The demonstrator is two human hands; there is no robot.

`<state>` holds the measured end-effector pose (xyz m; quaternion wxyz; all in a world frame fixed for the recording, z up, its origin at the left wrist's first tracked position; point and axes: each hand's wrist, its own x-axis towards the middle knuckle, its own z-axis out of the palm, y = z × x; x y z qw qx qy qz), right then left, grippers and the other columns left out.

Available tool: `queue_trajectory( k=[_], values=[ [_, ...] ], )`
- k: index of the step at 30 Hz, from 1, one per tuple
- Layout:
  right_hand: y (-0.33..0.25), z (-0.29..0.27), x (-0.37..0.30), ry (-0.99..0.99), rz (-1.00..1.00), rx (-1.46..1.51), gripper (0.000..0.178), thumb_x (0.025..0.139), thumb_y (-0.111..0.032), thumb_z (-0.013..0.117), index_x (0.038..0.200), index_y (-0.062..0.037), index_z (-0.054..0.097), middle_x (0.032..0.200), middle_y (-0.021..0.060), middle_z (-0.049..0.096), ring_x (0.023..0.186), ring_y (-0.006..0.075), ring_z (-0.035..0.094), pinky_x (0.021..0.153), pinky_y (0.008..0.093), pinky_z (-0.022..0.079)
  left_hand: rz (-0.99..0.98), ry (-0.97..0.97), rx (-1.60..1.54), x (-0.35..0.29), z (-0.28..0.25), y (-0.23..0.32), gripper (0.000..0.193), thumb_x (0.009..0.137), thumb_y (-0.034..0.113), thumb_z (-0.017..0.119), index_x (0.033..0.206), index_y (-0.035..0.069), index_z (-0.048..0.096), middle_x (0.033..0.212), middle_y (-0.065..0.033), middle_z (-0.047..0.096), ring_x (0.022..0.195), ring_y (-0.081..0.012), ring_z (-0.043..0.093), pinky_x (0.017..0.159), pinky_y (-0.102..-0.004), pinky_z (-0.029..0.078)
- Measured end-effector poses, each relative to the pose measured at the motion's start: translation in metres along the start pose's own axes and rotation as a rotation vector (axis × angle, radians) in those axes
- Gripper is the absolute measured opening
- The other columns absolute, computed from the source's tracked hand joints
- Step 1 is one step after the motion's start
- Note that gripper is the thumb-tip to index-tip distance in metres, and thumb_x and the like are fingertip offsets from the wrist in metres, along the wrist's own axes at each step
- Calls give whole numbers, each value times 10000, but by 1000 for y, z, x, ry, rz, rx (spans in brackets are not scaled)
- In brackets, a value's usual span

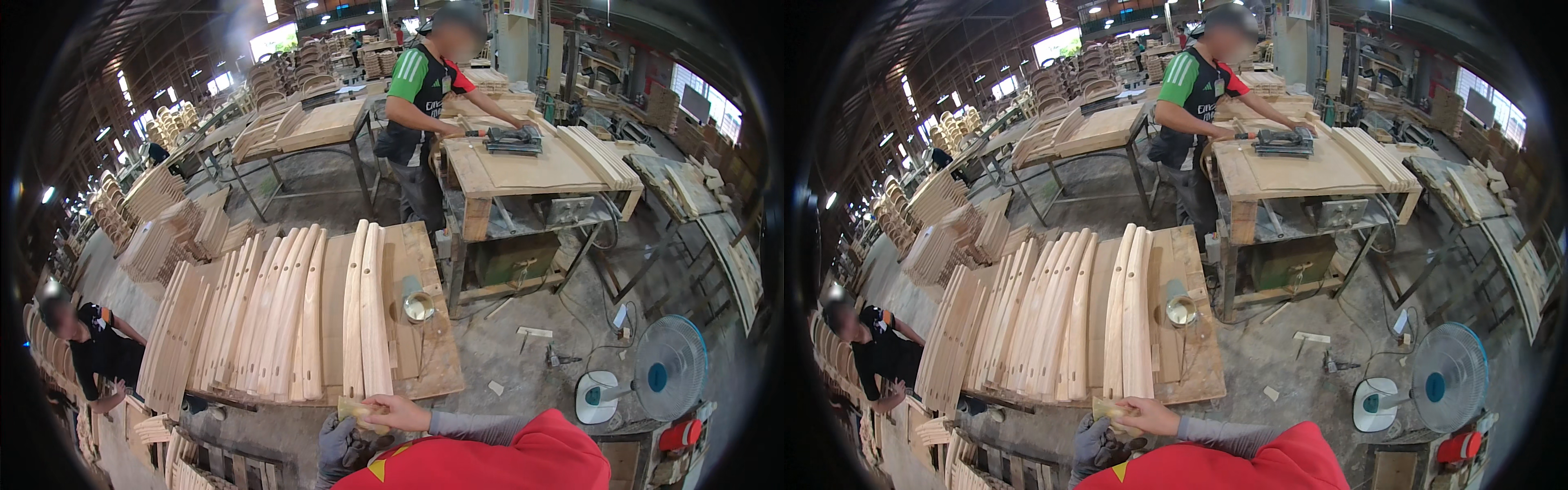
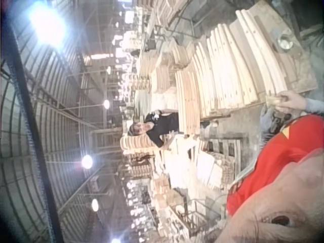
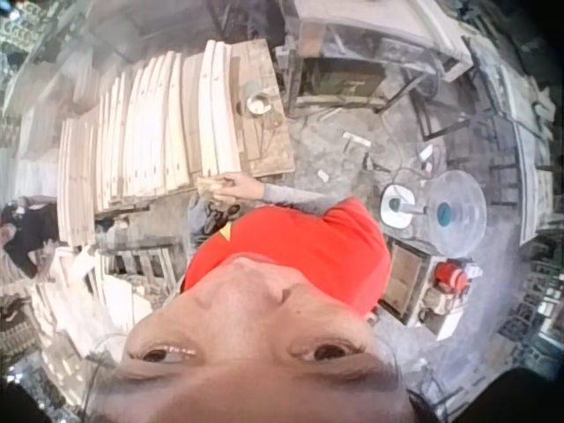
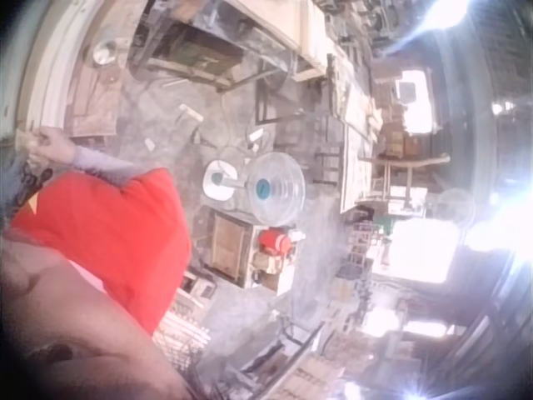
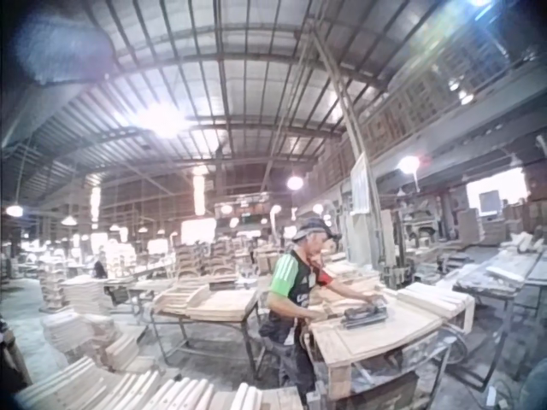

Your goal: The person applies a white liquid to the holes and edges of wooden chair parts using a brush and container. They handle the parts one at a time, occasionally wiping them with a cloth, and place them back on the workbench.

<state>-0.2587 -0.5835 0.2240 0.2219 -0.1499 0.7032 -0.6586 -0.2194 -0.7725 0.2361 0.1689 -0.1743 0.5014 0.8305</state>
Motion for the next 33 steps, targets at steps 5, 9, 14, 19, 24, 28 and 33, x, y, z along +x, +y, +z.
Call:
queue_trajectory(
  k=[5,9,14,19,24,28,33],
  values=[
    [6,-3,-7,-18,50,173,377,817,-189,640,1133,-11,538,912,54,609,767,87,545,658,237,460,13,-12,19,8,1,-8,120,854,53,510,953,-2,550,638,-57,575,440,-117,526,386,-223,402],
    [11,-1,-8,8,30,173,356,827,-136,631,1141,-4,528,877,12,591,694,41,503,562,203,431,72,-8,38,5,14,-4,119,848,53,512,937,-14,556,644,-54,574,449,-110,515,388,-218,389],
    [5,-2,-12,20,3,195,349,826,-124,629,1142,-12,530,837,3,581,668,43,486,553,206,418,62,-18,49,8,5,-8,130,845,46,507,949,-17,556,657,-49,575,456,-97,506,393,-215,379],
    [7,-8,-19,-1,40,181,280,807,-115,626,1061,-17,561,832,43,607,736,88,543,636,245,449,84,-44,32,3,19,-13,151,842,36,498,973,-23,546,714,-66,595,503,-113,537,436,-221,416],
    [9,-15,-22,-14,-66,96,282,815,-134,621,1065,-19,559,790,17,580,707,81,509,627,255,431,8,-170,-58,13,10,-23,251,866,44,467,1093,-57,501,976,-175,599,838,-250,620,726,-345,525],
    [6,-20,-26,-30,-92,-29,281,832,-165,596,1065,-14,551,818,31,580,763,88,504,684,261,425,99,-165,71,27,-23,-47,327,855,127,518,1150,-7,481,1050,-167,571,893,-231,582,823,-429,462],
    [8,-20,-33,-10,-115,-15,287,857,-206,569,1068,-13,548,833,45,575,779,98,502,696,262,422,99,-139,-53,16,0,-42,275,884,48,442,1133,-67,467,1032,-198,578,883,-267,614,754,-362,528]
  ],
)
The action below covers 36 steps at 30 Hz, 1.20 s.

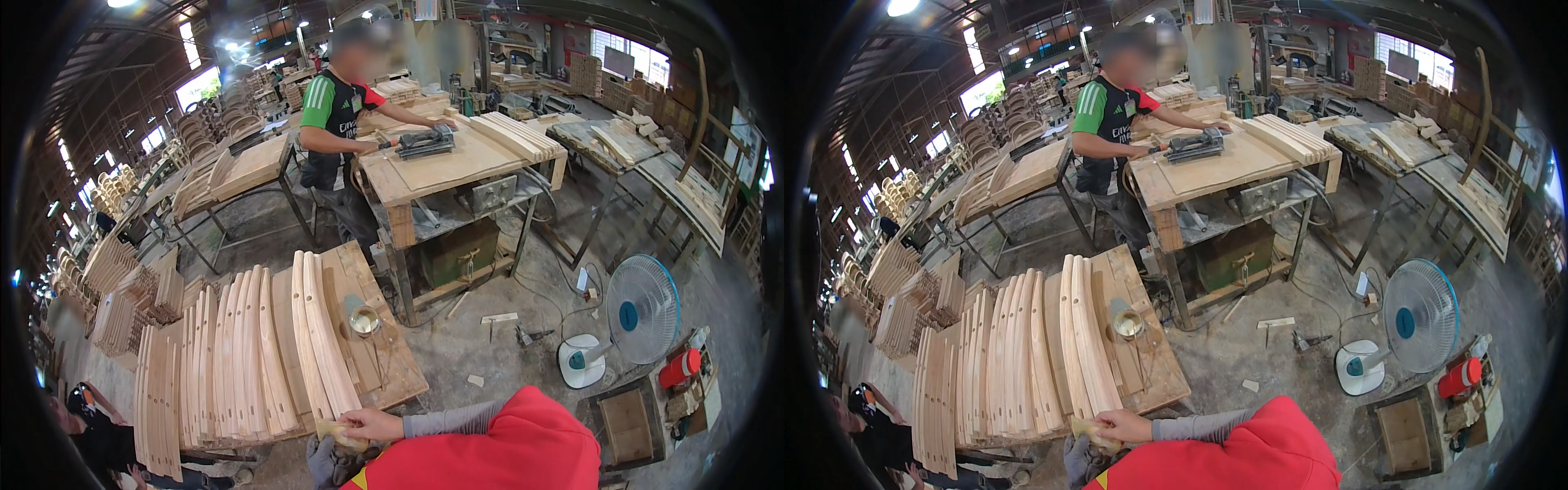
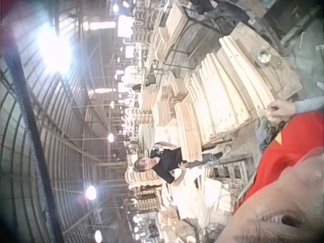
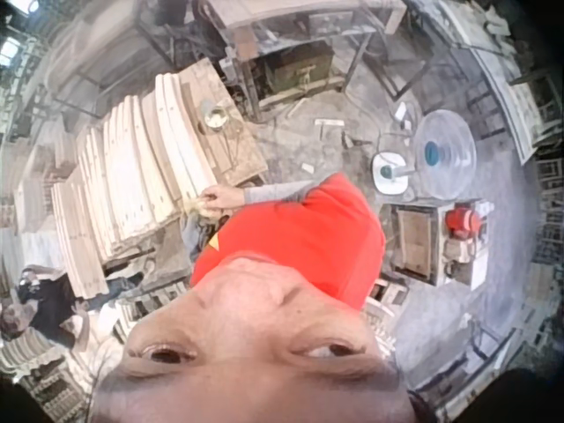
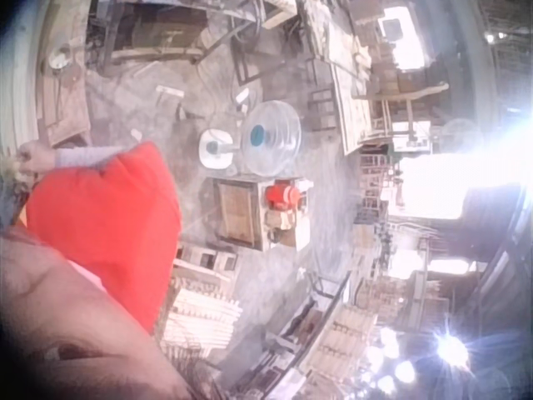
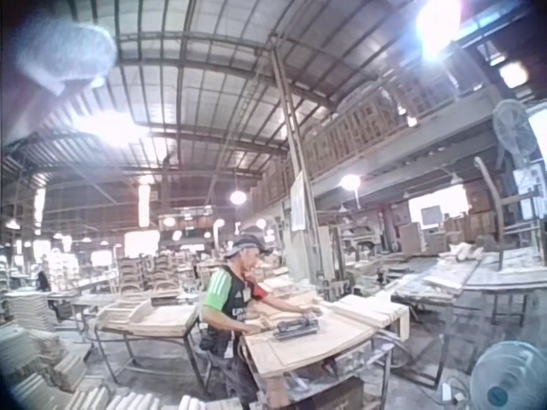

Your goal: The person applies a white liquid to the holes and edges of wooden chair parts using a brush and container. They handle the parts one at a time, occasionally wiping them with a cloth, and place them back on the workbench.

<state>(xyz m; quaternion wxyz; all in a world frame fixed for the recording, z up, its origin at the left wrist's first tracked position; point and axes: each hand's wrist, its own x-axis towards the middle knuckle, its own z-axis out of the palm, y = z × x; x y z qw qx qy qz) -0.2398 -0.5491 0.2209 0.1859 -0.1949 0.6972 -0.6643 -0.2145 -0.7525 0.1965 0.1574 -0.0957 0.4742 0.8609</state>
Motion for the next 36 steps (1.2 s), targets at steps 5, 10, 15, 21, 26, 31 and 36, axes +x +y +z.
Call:
queue_trajectory(
  k=[5,10,15,21,26,31,36],
  values=[
    [-6,6,-4,-5,66,57,300,870,-241,561,1076,-23,550,808,47,573,729,96,510,649,265,431,8,-2,34,-9,7,2,277,886,58,445,1130,-71,466,1022,-195,583,868,-265,618,755,-360,528],
    [-6,9,-4,20,109,77,305,865,-241,571,1096,-42,550,729,32,561,625,77,509,573,254,432,21,-30,74,-7,-2,3,275,882,54,441,1128,-66,472,1016,-184,586,849,-252,620,734,-349,527],
    [-3,11,-4,14,85,72,314,854,-222,585,1096,-24,549,715,28,563,632,81,522,582,256,438,56,21,43,-15,11,2,270,864,42,459,1112,-61,491,1013,-175,588,861,-235,614,743,-332,516],
    [10,13,1,75,-24,-13,318,837,-199,602,1080,0,555,764,37,583,698,97,533,634,261,444,81,18,32,-21,23,11,265,838,31,495,1089,-51,512,999,-159,598,861,-212,609,752,-316,507],
    [11,15,-5,30,44,115,286,824,-188,606,1049,-14,574,757,29,574,694,93,513,635,259,432,34,43,69,-25,21,8,252,837,27,501,1077,-48,518,985,-155,601,853,-205,609,735,-304,507],
    [15,11,-1,32,54,73,256,808,-180,609,1015,-30,584,720,14,547,674,84,492,619,260,427,-8,64,67,-16,21,3,261,843,31,495,1093,-40,520,1009,-146,592,863,-202,602,726,-299,503],
    [33,10,11,100,47,102,210,824,-142,613,1004,-37,588,670,-10,544,639,51,477,580,229,425,69,129,341,-3,33,16,357,876,103,490,1209,-22,454,1057,-106,572,949,-165,546,803,-280,456]
  ],
)
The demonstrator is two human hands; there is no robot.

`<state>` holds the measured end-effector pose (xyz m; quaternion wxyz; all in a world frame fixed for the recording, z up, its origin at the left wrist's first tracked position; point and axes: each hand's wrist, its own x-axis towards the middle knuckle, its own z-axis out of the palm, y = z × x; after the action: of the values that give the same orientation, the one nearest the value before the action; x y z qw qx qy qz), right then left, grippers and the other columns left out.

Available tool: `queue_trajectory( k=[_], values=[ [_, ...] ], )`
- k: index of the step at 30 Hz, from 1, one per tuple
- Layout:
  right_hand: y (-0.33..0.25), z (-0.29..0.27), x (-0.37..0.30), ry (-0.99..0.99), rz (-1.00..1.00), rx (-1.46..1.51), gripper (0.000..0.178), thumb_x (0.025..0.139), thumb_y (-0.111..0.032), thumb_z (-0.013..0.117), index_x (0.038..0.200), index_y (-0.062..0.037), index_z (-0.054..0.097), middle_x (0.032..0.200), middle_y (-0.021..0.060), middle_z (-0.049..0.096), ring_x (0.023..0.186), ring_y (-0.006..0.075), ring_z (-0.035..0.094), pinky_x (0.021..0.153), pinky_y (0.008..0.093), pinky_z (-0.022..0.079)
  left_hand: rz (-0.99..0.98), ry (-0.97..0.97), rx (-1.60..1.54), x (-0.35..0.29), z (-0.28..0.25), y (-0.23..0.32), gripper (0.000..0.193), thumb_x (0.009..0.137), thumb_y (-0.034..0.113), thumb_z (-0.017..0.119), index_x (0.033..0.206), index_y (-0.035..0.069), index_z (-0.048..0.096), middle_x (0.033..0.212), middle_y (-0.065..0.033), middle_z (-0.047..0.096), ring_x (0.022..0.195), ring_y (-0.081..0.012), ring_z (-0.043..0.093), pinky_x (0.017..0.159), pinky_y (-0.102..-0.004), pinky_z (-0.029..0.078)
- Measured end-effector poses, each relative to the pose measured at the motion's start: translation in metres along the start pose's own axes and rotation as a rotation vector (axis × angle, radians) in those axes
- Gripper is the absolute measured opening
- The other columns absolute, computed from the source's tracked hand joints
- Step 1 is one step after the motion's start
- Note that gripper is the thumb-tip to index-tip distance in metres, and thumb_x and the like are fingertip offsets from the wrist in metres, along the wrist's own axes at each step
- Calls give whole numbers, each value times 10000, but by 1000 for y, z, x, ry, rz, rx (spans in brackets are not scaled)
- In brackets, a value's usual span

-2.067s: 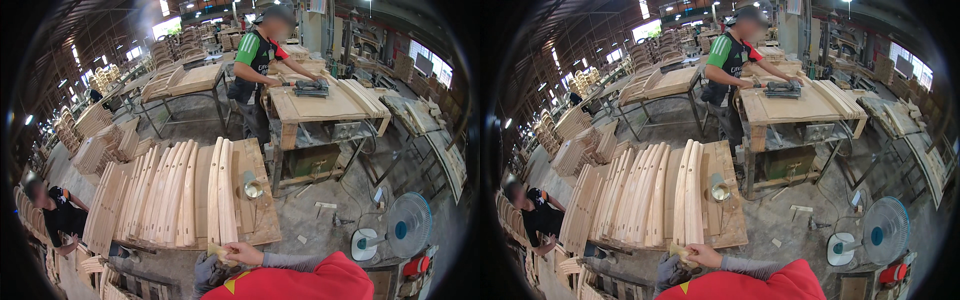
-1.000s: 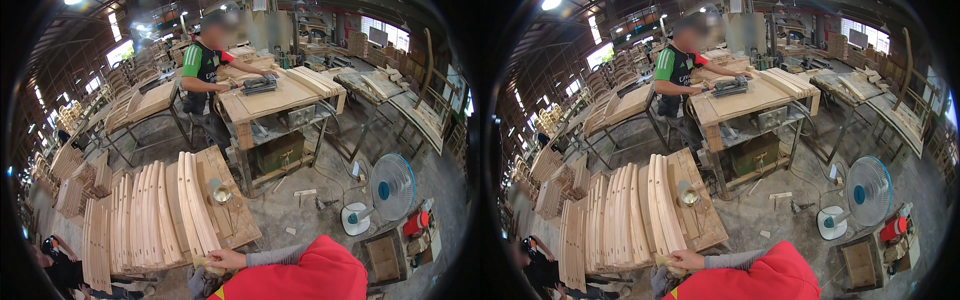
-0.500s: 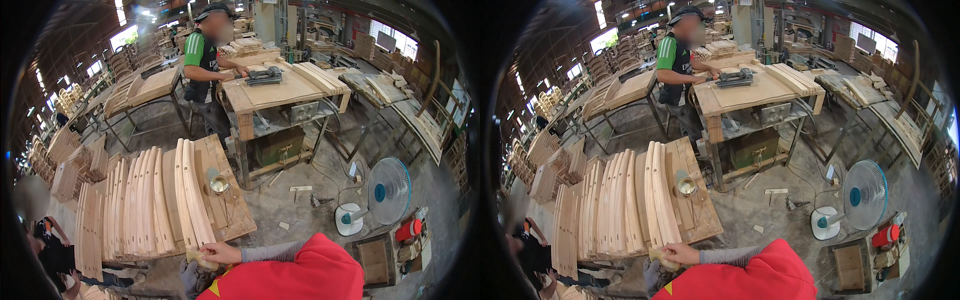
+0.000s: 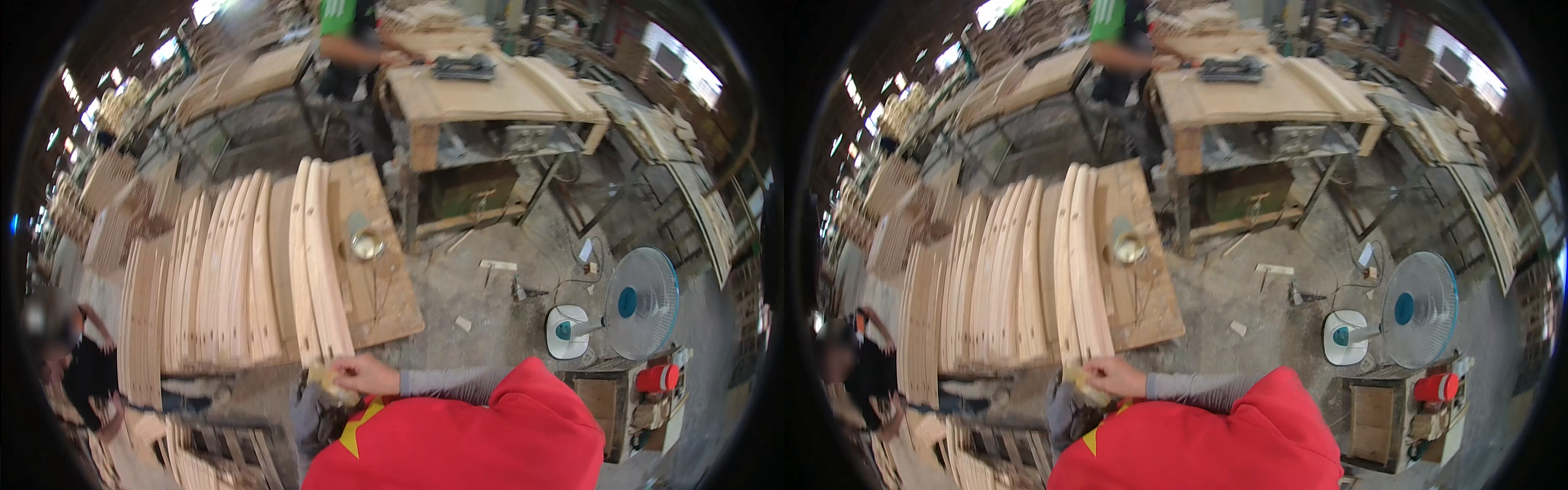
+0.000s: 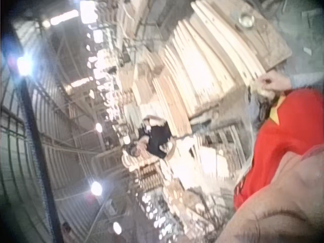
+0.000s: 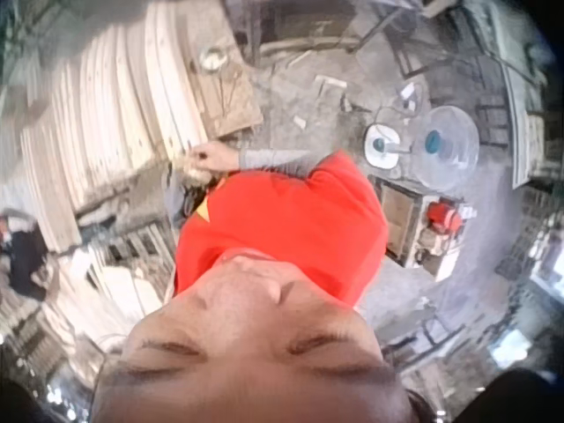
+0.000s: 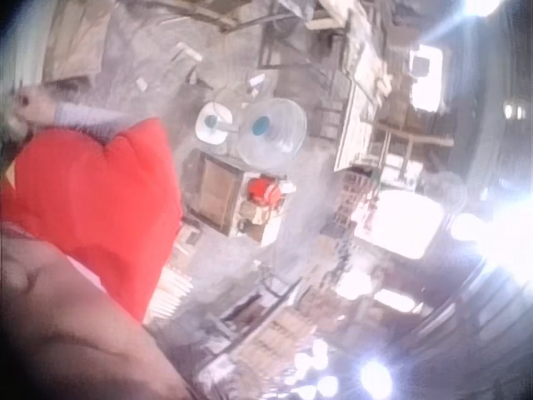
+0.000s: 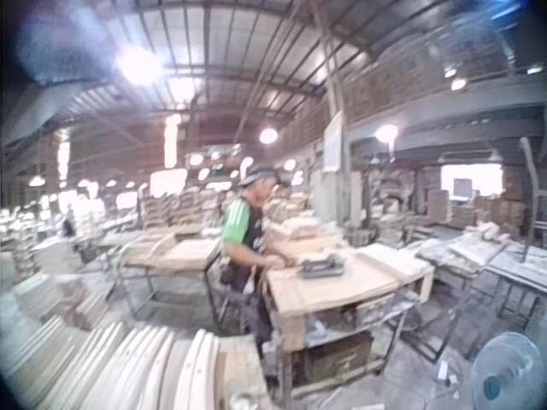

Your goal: The person applies a white liquid to the holes and edges of wooden chair parts using a brush and container. They handle the parts one at a time, occasionally wiping them with a cloth, and place them back on the workbench.

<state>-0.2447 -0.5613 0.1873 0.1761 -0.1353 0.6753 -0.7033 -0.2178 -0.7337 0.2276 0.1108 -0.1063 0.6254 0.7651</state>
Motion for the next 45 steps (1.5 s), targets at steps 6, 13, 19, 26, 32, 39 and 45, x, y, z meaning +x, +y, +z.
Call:
queue_trajectory(
  k=[6,13,19,26,32,39,45],
  values=[
    [15,13,1,23,54,69,227,811,-129,633,997,-12,577,692,-9,527,606,55,472,541,226,414,-116,294,-55,-18,-45,-28,323,893,226,506,1144,22,491,758,-48,561,444,-57,444,408,-204,365],
    [29,34,47,41,104,168,222,805,-114,634,989,-12,564,698,6,535,616,55,499,544,228,432,-192,368,-132,-32,-50,1,327,869,180,543,1141,15,468,522,-38,485,404,-103,460,358,-234,351],
    [16,61,110,45,73,-40,373,787,-94,585,1129,-23,456,813,116,579,684,186,584,624,308,488,-200,564,-282,-58,-98,12,342,849,144,559,1147,11,455,684,-72,580,396,-113,492,349,-241,393],
    [23,91,219,251,-238,-662,503,767,-39,500,1254,-8,380,982,252,544,839,360,580,760,398,476,-197,634,-273,-60,-181,8,383,840,143,558,1166,-24,445,723,-76,587,409,-104,503,368,-232,412],
    [50,136,325,287,142,-957,591,727,25,473,1291,34,295,1067,302,492,915,445,549,803,458,463,-223,540,-300,-39,-269,24,372,857,147,551,1165,-43,464,825,-83,581,469,-76,481,399,-208,418],
    [103,166,378,202,529,-1162,681,778,-130,512,1316,133,189,1291,305,348,1190,402,384,1006,412,323,-117,416,-282,-12,-399,36,400,864,156,518,1196,-40,411,609,-81,505,396,-141,482,372,-314,453],
    [98,206,378,468,544,-1504,697,768,-137,530,1332,111,204,1363,298,268,1260,426,286,1058,422,243,-143,317,-175,7,-480,46,432,844,200,561,1193,-28,450,854,-97,561,505,-105,516,396,-244,424]
  ],
)
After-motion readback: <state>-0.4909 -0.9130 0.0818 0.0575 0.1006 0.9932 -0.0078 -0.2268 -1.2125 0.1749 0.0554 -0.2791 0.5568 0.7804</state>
